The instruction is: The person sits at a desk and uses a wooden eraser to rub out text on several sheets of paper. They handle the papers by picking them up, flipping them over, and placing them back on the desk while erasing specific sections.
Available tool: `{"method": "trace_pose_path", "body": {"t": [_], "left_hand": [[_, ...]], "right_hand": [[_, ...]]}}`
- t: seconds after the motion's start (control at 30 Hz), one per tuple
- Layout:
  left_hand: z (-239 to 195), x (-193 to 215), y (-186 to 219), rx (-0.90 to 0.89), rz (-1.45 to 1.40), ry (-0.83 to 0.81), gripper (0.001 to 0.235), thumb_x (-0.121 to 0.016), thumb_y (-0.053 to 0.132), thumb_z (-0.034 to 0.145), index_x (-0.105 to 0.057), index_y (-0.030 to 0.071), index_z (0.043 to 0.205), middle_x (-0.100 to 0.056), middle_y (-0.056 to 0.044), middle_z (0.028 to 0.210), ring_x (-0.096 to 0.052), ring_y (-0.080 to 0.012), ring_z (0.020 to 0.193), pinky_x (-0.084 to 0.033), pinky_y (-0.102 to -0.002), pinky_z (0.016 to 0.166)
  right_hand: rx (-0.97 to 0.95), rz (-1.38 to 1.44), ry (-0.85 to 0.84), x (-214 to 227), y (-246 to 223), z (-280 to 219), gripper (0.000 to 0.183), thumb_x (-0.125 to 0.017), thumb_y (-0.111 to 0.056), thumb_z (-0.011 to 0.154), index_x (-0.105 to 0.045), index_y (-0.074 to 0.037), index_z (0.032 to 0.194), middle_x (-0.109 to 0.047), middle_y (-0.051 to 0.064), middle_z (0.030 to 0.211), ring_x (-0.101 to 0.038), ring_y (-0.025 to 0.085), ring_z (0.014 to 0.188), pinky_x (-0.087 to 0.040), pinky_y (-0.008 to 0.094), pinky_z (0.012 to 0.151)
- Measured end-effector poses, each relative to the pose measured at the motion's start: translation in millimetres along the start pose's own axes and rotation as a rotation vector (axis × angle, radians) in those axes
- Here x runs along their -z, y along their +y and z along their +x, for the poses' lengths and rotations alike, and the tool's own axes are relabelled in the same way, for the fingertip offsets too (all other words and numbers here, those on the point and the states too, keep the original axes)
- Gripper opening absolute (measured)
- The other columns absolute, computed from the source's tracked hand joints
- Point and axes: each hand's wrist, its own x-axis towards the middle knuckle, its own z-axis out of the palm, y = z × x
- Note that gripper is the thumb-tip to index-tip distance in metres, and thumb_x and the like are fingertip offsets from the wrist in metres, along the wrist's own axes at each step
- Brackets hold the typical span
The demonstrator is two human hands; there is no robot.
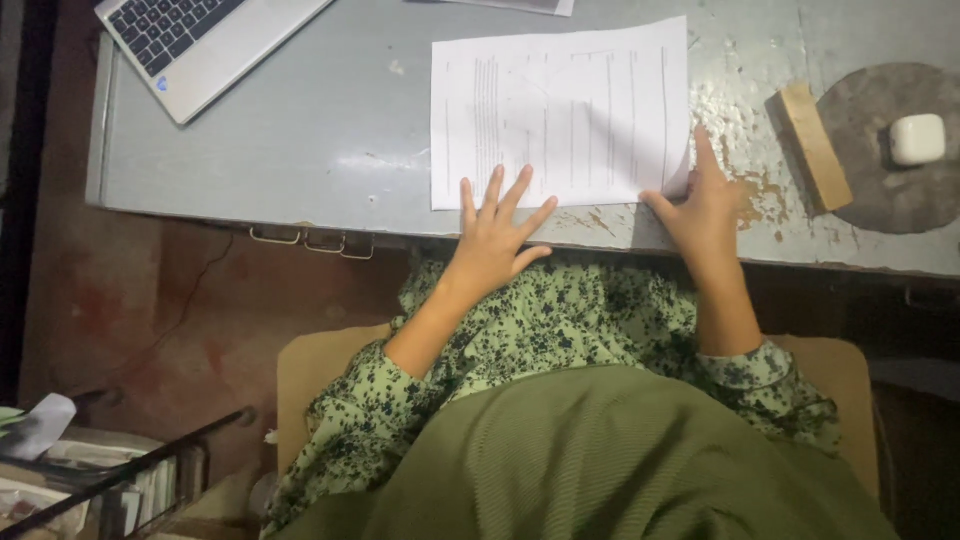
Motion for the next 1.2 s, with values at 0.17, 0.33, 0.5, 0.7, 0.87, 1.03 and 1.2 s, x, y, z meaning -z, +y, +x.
{"method": "trace_pose_path", "body": {"t": [0.17, 0.33, 0.5, 0.7, 0.87, 1.03, 1.2], "left_hand": [[-0.4, 3.4, 0.6, -0.025, -0.003, -0.004, 0.066, -0.060, 0.059, 0.095, -0.043, 0.038, 0.155, -0.026, -0.017, 0.168, -0.021, -0.0534, 0.152, -0.010, -0.084, 0.111], [1.8, 5.4, 1.4, -0.039, 0.037, 0.004, 0.064, -0.059, 0.058, 0.096, -0.042, 0.040, 0.155, -0.027, -0.017, 0.168, -0.023, -0.0523, 0.152, -0.012, -0.083, 0.111], [0.4, 1.6, 2.7, -0.010, 0.022, 0.007, 0.062, -0.060, 0.055, 0.097, -0.046, 0.039, 0.154, -0.026, -0.017, 0.168, -0.018, -0.0520, 0.153, -0.008, -0.083, 0.110], [-2.9, -7.8, 1.4, -0.006, 0.022, 0.020, 0.060, -0.053, 0.060, 0.098, -0.044, 0.042, 0.155, -0.026, -0.016, 0.169, -0.016, -0.0516, 0.153, -0.005, -0.084, 0.109], [-3.9, -8.3, 0.6, -0.008, 0.025, 0.036, 0.060, -0.052, 0.060, 0.098, -0.046, 0.040, 0.154, -0.026, -0.016, 0.168, -0.017, -0.0516, 0.153, -0.006, -0.084, 0.109], [-1.6, -4.5, 1.8, -0.020, 0.033, 0.061, 0.059, -0.052, 0.060, 0.098, -0.047, 0.039, 0.153, -0.026, -0.016, 0.168, -0.017, -0.0512, 0.153, -0.006, -0.084, 0.109], [-2.6, -0.7, 4.1, -0.015, 0.006, 0.082, 0.059, -0.061, 0.054, 0.096, -0.051, 0.034, 0.151, -0.028, -0.014, 0.168, -0.024, -0.0483, 0.152, -0.009, -0.080, 0.113]], "right_hand": [[0.026, 0.022, 0.018, -0.9, -44.7, -6.6, 0.102, -0.091, -0.004, 0.073, -0.036, -0.004, 0.159, -0.068, 0.034, 0.118, -0.064, 0.053, 0.111, -0.052, 0.058, 0.093], [0.316, -0.075, 0.064, -64.7, -64.1, -46.1, 0.064, -0.071, 0.000, 0.084, -0.050, 0.004, 0.144, -0.061, 0.030, 0.132, -0.057, 0.046, 0.126, -0.044, 0.053, 0.107], [0.501, -0.152, 0.071, -82.6, -53.9, -66.9, 0.041, -0.057, 0.005, 0.092, -0.066, 0.006, 0.132, -0.060, 0.023, 0.143, -0.053, 0.039, 0.136, -0.039, 0.049, 0.116], [0.476, -0.336, 0.134, -44.4, -15.7, -70.5, 0.045, -0.057, 0.006, 0.090, -0.067, 0.003, 0.134, -0.063, 0.022, 0.142, -0.054, 0.038, 0.138, -0.036, 0.047, 0.119], [0.434, -0.413, 0.155, -38.4, 22.7, -74.6, 0.046, -0.055, 0.006, 0.091, -0.068, 0.001, 0.134, -0.064, 0.020, 0.143, -0.054, 0.034, 0.139, -0.035, 0.046, 0.122], [0.500, -0.432, 0.258, -36.3, 29.2, -74.1, 0.042, -0.055, 0.006, 0.089, -0.072, 0.004, 0.128, -0.069, 0.021, 0.134, -0.061, 0.037, 0.131, -0.043, 0.048, 0.117], [0.438, -0.381, 0.128, -17.3, 37.4, -66.6, 0.041, -0.060, 0.004, 0.086, -0.074, 0.003, 0.124, -0.073, 0.020, 0.124, -0.063, 0.039, 0.124, -0.043, 0.049, 0.113]]}}
